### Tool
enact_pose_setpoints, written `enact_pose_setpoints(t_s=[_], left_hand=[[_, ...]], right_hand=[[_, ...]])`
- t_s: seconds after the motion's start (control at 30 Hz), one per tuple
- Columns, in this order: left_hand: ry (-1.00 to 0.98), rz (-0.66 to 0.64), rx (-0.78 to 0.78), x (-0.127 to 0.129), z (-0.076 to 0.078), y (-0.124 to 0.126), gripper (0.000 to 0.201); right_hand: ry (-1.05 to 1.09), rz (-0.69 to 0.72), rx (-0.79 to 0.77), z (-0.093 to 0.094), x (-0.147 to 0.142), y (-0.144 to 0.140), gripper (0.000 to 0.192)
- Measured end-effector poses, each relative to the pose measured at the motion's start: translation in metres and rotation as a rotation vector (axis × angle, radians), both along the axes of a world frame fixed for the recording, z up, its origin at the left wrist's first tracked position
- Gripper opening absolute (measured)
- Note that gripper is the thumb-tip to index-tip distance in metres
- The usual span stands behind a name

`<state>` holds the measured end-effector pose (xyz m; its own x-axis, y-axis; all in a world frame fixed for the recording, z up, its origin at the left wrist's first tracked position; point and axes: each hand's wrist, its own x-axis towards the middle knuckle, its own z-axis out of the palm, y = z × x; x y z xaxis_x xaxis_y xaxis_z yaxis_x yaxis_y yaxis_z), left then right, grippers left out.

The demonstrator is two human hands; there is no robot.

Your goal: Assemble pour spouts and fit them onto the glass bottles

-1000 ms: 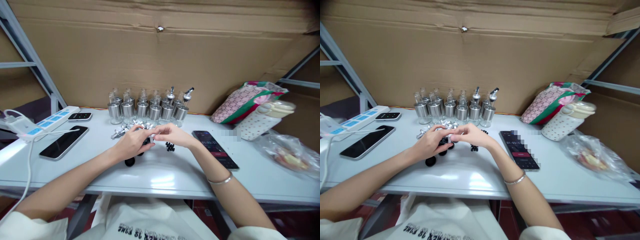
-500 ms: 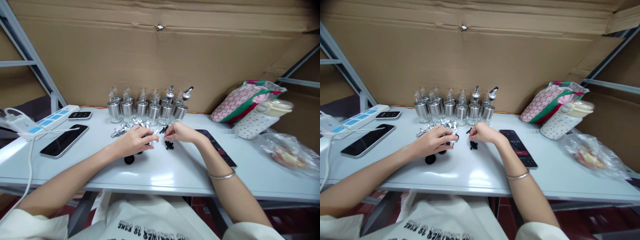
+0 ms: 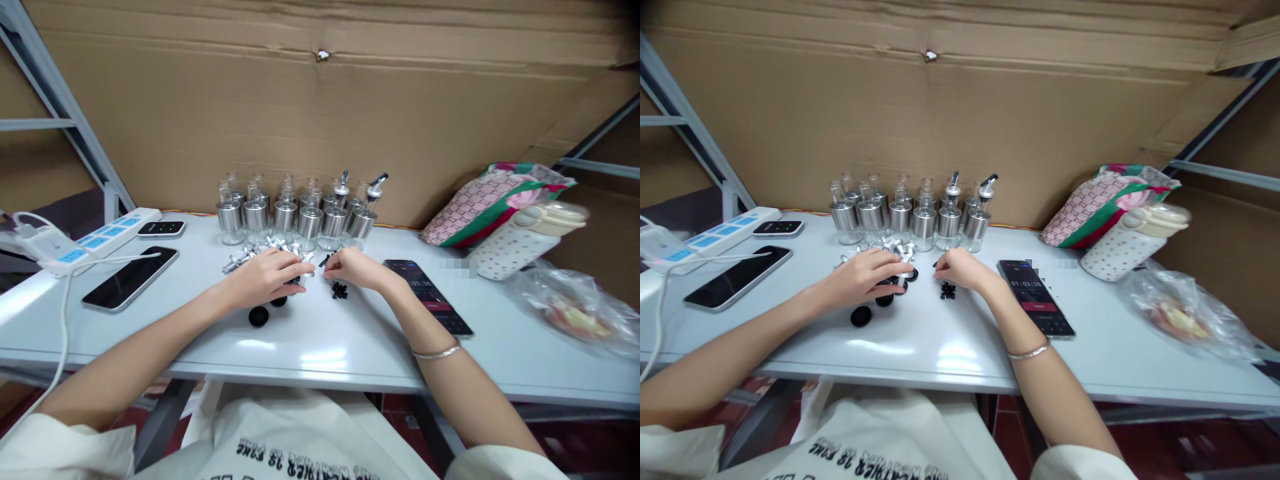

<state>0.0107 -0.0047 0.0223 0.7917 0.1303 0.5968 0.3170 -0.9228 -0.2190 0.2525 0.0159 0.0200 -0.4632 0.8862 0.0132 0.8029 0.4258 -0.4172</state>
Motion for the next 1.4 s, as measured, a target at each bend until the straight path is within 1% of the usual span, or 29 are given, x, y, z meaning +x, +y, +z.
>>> enact_pose_setpoints(t_s=[0.33,0.5,0.57,0.63,0.7,0.8,0.83,0.9,1.07,1.23,1.4], left_hand=[[0.007,0.000,0.005,0.001,0.000,-0.001,0.027],[-0.001,0.004,0.008,0.000,0.000,0.000,0.027],[0.007,0.008,-0.002,0.000,0.000,0.000,0.026],[0.013,0.007,-0.016,0.000,-0.001,0.000,0.026],[0.018,-0.005,-0.026,0.001,-0.003,0.000,0.026],[0.018,-0.031,-0.025,0.003,-0.004,-0.002,0.025],[0.016,-0.035,-0.022,0.004,-0.004,-0.002,0.024],[0.016,-0.032,-0.017,0.005,-0.004,-0.003,0.023],[0.029,-0.010,-0.016,0.004,-0.005,-0.003,0.025],[0.019,-0.036,-0.023,0.005,-0.004,-0.004,0.023],[0.028,-0.024,0.006,0.007,-0.003,-0.005,0.023]], right_hand=[[0.039,-0.014,0.052,-0.007,-0.005,0.002,0.009],[0.069,-0.001,0.011,-0.008,-0.007,0.001,0.013],[0.123,-0.014,0.019,-0.006,-0.007,0.000,0.012],[0.271,-0.035,-0.012,-0.003,-0.007,-0.002,0.009],[0.525,-0.038,-0.119,0.003,-0.009,-0.005,0.010],[0.889,-0.014,-0.264,0.013,-0.012,-0.012,0.024],[0.964,-0.009,-0.283,0.015,-0.013,-0.014,0.027],[1.045,-0.003,-0.308,0.018,-0.015,-0.016,0.030],[1.057,0.034,-0.349,0.015,-0.017,-0.017,0.032],[1.063,0.041,-0.312,0.014,-0.021,-0.017,0.034],[1.067,0.036,-0.298,0.012,-0.024,-0.018,0.033]])
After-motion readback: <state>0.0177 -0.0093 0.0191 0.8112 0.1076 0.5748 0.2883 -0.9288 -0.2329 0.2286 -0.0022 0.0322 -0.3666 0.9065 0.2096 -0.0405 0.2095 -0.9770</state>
